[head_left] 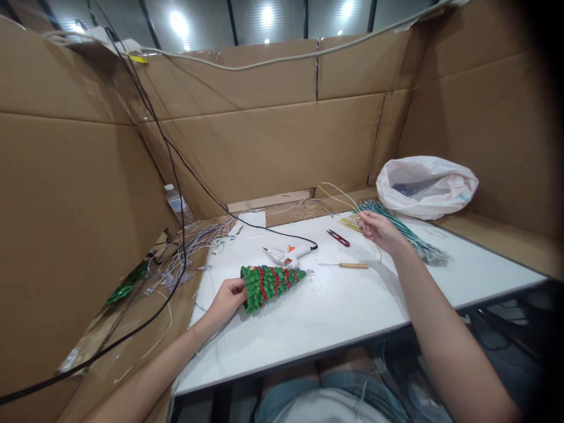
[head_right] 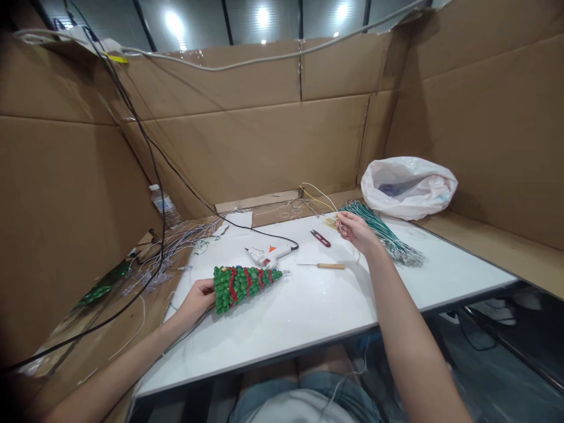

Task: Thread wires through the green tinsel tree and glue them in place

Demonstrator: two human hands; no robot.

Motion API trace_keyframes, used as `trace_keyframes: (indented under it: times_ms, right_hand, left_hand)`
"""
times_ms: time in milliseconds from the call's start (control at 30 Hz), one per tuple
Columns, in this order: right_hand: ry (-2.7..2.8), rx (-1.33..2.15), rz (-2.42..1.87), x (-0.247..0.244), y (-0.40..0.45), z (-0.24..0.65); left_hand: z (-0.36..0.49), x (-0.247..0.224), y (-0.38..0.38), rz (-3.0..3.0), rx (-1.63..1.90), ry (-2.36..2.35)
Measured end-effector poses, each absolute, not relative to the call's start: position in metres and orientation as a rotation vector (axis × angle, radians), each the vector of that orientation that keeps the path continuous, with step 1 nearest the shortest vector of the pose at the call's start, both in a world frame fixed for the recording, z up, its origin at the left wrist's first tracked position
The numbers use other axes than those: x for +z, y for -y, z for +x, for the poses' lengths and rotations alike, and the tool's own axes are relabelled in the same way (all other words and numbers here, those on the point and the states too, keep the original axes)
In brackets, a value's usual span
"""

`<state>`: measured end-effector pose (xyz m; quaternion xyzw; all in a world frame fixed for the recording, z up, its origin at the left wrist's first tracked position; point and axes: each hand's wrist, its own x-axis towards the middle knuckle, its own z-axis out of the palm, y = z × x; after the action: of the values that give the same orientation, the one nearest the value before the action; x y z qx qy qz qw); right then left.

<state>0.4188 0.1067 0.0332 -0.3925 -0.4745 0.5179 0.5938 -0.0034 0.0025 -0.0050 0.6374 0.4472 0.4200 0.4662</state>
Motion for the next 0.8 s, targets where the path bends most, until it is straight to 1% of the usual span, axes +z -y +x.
trace_keyframes:
  times_ms: [433, 600, 700, 800]
  right_hand:
    - [1.128, 1.187, -0.860, 0.038, -0.102, 0.417]
    - [1.171, 1.154, -0.794, 0.049, -0.089, 0.404]
    - [1.261, 1.187, -0.777, 0.054, -0.067, 0.391]
    - [1.510, 1.253, -0.842, 0.055, -0.037, 0.373]
  left_hand:
    - [-0.003, 0.019, 0.004, 1.619, 1.025, -1.113]
    - [-0.017, 0.035, 0.002, 1.998, 1.008, -1.223]
    - [-0.025, 0.059, 0.020, 2.258, 1.134, -1.348]
    - [-0.015, 0.086, 0.063, 2.381, 1.312, -1.507]
